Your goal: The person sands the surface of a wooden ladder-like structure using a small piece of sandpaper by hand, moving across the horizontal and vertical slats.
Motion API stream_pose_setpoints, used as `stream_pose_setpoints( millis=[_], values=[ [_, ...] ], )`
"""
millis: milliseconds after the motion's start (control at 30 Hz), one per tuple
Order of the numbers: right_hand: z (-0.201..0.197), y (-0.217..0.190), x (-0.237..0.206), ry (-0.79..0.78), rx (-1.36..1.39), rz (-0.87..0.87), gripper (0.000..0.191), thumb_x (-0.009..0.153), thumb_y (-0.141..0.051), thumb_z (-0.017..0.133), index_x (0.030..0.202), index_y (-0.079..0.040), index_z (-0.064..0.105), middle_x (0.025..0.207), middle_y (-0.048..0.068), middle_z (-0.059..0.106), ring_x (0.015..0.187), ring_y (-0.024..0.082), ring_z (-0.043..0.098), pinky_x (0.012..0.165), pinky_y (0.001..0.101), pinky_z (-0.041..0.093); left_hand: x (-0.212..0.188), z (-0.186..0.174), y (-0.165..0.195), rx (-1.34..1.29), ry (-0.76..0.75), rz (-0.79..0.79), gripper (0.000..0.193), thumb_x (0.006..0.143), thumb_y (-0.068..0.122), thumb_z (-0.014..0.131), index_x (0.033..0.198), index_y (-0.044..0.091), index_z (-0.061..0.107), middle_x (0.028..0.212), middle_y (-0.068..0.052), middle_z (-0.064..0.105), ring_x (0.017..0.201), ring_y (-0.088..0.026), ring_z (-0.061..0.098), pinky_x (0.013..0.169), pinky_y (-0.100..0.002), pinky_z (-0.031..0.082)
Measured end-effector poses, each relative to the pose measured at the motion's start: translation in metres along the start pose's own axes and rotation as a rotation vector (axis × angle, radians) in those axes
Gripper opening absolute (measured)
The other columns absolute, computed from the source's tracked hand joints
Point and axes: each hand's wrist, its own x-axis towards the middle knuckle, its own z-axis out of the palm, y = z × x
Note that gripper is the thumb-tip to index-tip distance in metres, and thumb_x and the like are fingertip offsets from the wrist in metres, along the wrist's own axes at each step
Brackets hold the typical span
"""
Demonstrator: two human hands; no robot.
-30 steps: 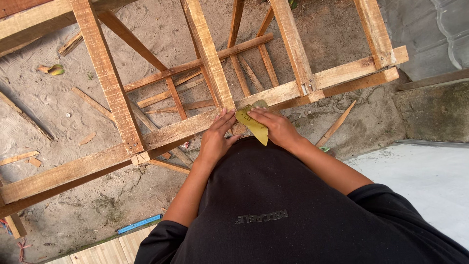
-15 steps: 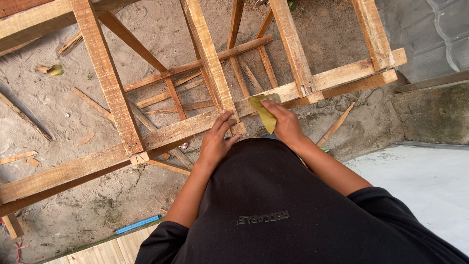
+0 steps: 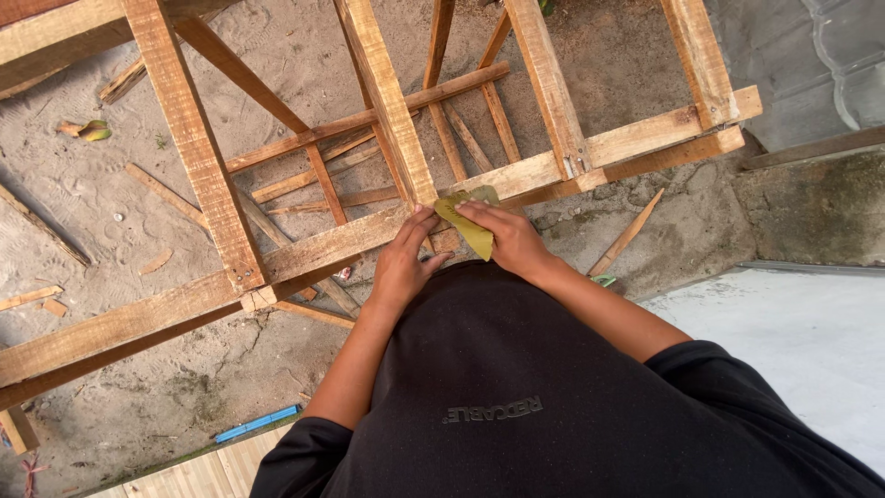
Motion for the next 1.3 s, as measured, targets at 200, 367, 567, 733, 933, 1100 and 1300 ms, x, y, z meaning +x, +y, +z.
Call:
stream_pose_setpoints(
  millis=[200,367,567,733,933,1100,1300],
  values=[
    [-0.021,0.013,0.012,0.033,-0.499,0.172,0.050,0.089,0.004,0.066,0.136,-0.013,0.067,0.143,0.009,0.065,0.140,0.031,0.055,0.122,0.0471,0.036,-0.001,0.000,0.000,0.013,0.015,0.022,0.059,0.077,0.035,0.085,0.125,0.009,0.065,0.147,-0.004,0.057,0.138,-0.028,0.055,0.096,-0.040,0.060],
    [-0.011,0.003,0.008,-0.142,-0.433,0.028,0.053,0.092,0.006,0.061,0.138,-0.019,0.065,0.148,0.004,0.059,0.145,0.030,0.044,0.125,0.0486,0.023,-0.001,0.000,0.001,0.009,0.024,0.027,0.062,0.076,0.037,0.084,0.127,0.009,0.065,0.147,-0.004,0.058,0.135,-0.025,0.058,0.100,-0.041,0.059],
    [-0.012,0.007,0.011,-0.150,-0.506,0.052,0.060,0.095,0.010,0.056,0.138,-0.030,0.065,0.154,-0.003,0.055,0.152,0.025,0.037,0.130,0.0457,0.016,0.000,0.000,0.002,-0.019,-0.013,-0.015,0.061,0.076,0.034,0.085,0.128,0.008,0.065,0.148,-0.006,0.057,0.134,-0.027,0.057,0.099,-0.041,0.057],
    [-0.016,0.007,0.021,-0.288,-0.408,0.015,0.049,0.098,-0.003,0.057,0.136,-0.033,0.064,0.151,-0.006,0.054,0.150,0.021,0.037,0.129,0.0474,0.015,-0.001,0.000,0.002,-0.028,-0.006,-0.007,0.062,0.074,0.033,0.087,0.127,0.008,0.065,0.146,-0.006,0.058,0.133,-0.026,0.058,0.102,-0.042,0.056],
    [-0.021,0.003,0.040,-0.330,-0.485,-0.022,0.050,0.097,-0.004,0.055,0.133,-0.037,0.064,0.149,-0.010,0.053,0.151,0.019,0.036,0.130,0.0484,0.012,-0.001,-0.004,0.003,-0.045,-0.003,-0.034,0.061,0.075,0.033,0.087,0.127,0.008,0.066,0.146,-0.006,0.058,0.133,-0.027,0.057,0.104,-0.043,0.055],
    [-0.025,0.000,0.043,-0.355,-0.525,0.083,0.055,0.094,-0.001,0.054,0.136,-0.037,0.062,0.152,-0.012,0.051,0.150,0.018,0.034,0.127,0.0485,0.009,0.000,-0.002,0.004,-0.054,-0.007,-0.032,0.061,0.075,0.033,0.086,0.126,0.009,0.066,0.147,-0.005,0.059,0.136,-0.026,0.056,0.104,-0.041,0.055],
    [-0.025,0.000,0.052,-0.411,-0.452,0.033,0.051,0.096,-0.008,0.053,0.134,-0.041,0.063,0.152,-0.013,0.050,0.149,0.018,0.032,0.128,0.0487,0.007,-0.001,-0.003,0.002,-0.040,0.017,0.000,0.059,0.075,0.033,0.087,0.125,0.009,0.066,0.146,-0.005,0.059,0.138,-0.026,0.054,0.107,-0.042,0.054]
  ],
)
